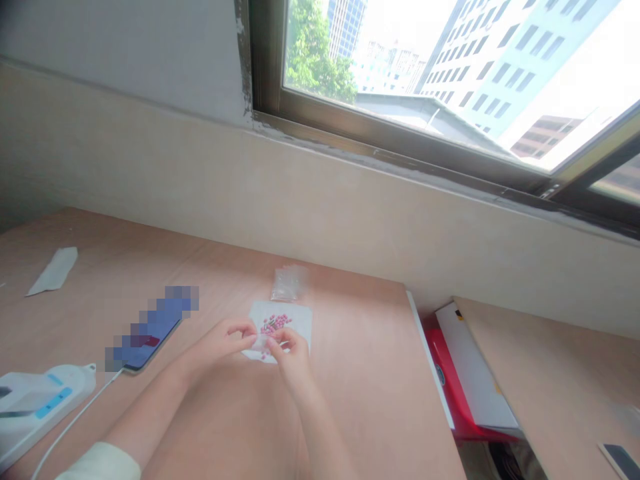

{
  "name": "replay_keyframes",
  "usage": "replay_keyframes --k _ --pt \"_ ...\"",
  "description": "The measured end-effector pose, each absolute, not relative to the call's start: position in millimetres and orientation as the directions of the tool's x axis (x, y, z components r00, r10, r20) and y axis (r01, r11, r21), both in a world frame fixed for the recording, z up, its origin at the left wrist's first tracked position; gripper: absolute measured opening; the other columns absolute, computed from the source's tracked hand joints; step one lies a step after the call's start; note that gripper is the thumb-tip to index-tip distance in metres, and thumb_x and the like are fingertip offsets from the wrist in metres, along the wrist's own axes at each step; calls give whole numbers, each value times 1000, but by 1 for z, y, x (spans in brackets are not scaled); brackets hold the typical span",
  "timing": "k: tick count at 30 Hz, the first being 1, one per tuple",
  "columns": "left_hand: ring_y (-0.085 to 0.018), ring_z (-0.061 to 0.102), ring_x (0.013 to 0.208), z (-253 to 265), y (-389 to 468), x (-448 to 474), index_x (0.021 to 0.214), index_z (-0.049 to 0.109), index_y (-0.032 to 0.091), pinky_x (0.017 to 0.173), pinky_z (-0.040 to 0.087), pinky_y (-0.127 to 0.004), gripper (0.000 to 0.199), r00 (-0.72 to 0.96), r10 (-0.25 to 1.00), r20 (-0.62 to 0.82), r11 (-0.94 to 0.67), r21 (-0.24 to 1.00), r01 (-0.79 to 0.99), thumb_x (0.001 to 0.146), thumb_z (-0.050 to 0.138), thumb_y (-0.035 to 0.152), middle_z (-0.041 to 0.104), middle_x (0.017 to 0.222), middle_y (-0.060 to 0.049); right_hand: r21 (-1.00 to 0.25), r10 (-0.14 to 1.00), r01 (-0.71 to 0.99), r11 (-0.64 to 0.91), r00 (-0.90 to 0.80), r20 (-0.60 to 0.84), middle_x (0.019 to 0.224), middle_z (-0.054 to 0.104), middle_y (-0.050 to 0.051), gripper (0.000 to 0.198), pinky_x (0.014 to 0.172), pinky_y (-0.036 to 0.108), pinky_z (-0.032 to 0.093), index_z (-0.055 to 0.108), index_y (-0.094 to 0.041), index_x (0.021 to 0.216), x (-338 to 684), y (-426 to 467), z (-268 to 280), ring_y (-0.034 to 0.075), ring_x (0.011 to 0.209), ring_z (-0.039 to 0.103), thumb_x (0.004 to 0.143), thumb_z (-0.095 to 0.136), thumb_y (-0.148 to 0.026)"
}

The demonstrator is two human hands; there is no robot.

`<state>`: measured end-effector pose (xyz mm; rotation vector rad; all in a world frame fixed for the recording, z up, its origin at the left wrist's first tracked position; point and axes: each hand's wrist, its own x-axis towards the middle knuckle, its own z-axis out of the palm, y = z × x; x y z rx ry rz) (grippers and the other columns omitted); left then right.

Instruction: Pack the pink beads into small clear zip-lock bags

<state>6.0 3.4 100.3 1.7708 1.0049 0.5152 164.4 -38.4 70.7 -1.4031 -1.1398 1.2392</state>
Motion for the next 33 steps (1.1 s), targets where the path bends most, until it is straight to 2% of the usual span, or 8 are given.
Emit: replay_keyframes --k 5,12,20,23,25,28,31,33 --pt "-13 45 65 97 -2 14 63 52 16 60 34 -22 25 593 796 -120 -122 928 352 74 40 34 51 65 1 -989 990 117 -94 118 -80 53 50 -3 13 54 22 33 51 -17 53 161 -35 71 10 54 44 58 58 -27" --pt "-13 46 68 95 -4 16 67 54 16 62 35 -23 25 570 814 -113 -108 934 339 74 41 35 53 69 1 -966 975 -152 -209 40 -217 55 56 -1 25 55 25 38 50 -17 55 162 -35 68 13 54 50 53 64 -38" --pt "-15 49 69 93 0 11 64 55 15 64 37 -24 28 510 855 -92 -79 950 302 73 42 38 54 66 -1 -962 970 -154 -223 62 -235 64 61 3 26 62 27 41 55 -16 62 163 -43 75 14 63 54 56 64 -39" --pt "-15 51 71 92 0 15 72 56 15 66 38 -24 28 527 844 -98 -44 967 249 73 42 39 57 72 -2 -944 958 -187 -271 44 -284 60 58 2 28 51 26 43 53 -17 61 168 -49 64 14 56 53 56 62 -43" --pt "-14 51 71 86 2 15 76 55 15 65 39 -24 29 495 863 -101 -26 970 243 73 42 40 57 75 -2 -928 922 -197 -318 166 -351 53 53 -1 31 39 24 38 49 -18 60 182 -52 50 12 45 48 54 61 -46" --pt "-14 51 67 67 5 5 70 53 16 62 39 -23 31 365 921 -139 32 958 285 73 38 43 57 70 -1 -941 817 -110 -321 471 -333 54 50 -2 30 40 26 40 48 -20 65 219 -59 31 13 45 46 54 57 -45" --pt "-16 52 67 44 6 -12 65 52 16 62 39 -24 30 279 942 -188 86 936 342 70 40 44 57 66 -1 -896 698 155 -417 686 -206 60 53 3 21 49 30 41 47 -20 69 259 -71 20 19 56 51 63 47 -40" --pt "-16 51 67 30 4 -22 64 50 17 61 38 -24 30 257 949 -185 81 927 367 70 39 44 55 64 0 -774 651 363 -519 754 -83 66 56 8 17 59 35 41 49 -19 69 275 -79 18 24 66 52 65 44 -34"
